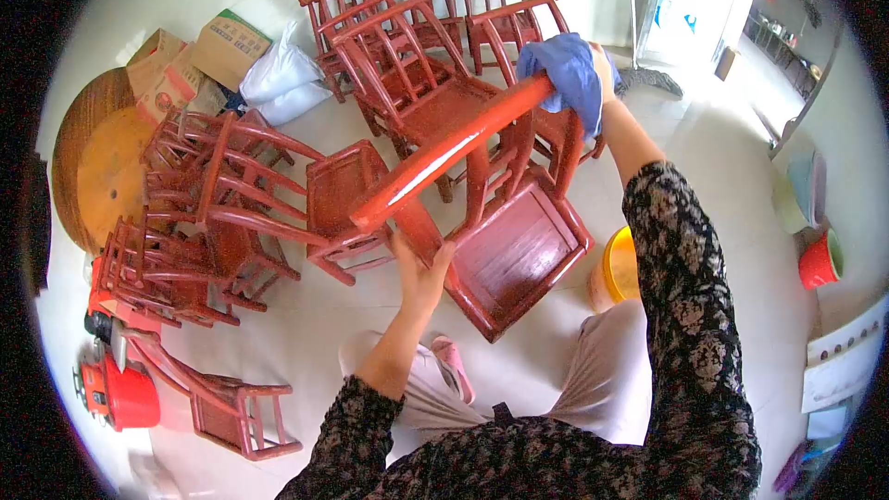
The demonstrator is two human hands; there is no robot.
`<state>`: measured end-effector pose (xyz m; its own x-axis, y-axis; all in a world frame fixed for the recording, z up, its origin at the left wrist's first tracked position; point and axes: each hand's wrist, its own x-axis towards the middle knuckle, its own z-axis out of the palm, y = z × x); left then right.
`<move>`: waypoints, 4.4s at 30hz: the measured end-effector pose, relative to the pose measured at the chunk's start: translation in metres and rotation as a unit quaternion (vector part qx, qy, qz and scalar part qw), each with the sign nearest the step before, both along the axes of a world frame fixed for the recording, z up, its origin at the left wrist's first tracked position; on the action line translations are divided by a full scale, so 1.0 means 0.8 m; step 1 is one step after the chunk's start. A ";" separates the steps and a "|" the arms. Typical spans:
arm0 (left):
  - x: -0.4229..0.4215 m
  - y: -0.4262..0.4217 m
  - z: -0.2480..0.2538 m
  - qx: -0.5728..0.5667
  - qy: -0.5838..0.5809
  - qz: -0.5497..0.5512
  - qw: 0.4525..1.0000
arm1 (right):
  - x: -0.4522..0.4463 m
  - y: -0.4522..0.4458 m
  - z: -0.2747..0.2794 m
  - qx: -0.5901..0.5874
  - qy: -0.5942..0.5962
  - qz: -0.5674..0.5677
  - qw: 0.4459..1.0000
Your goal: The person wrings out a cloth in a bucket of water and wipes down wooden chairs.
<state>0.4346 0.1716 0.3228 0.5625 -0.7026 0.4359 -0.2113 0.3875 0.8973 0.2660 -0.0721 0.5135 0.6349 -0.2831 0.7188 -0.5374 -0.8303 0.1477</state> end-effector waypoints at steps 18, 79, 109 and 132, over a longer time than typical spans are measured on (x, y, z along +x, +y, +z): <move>0.065 -0.013 -0.040 -0.015 0.375 -0.322 0.869 | 0.172 0.218 -0.093 -0.055 -0.177 0.118 0.976; 0.093 -0.038 -0.041 0.083 0.385 -0.110 0.912 | 0.146 0.235 -0.229 0.544 -0.217 0.153 0.796; 0.080 -0.033 0.023 0.036 -0.009 -0.172 0.984 | 0.164 0.238 -0.353 0.517 -0.171 0.004 0.839; 0.050 -0.050 0.025 -0.018 0.106 -0.072 0.992 | 0.125 0.070 -0.144 -0.003 -0.159 -0.042 0.986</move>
<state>0.4745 0.1316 0.3426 0.5396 -0.7677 0.3456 0.0398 0.4333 0.9004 0.3661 -0.0162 0.3983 0.3513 -0.3201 0.8798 -0.6237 -0.7809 -0.0350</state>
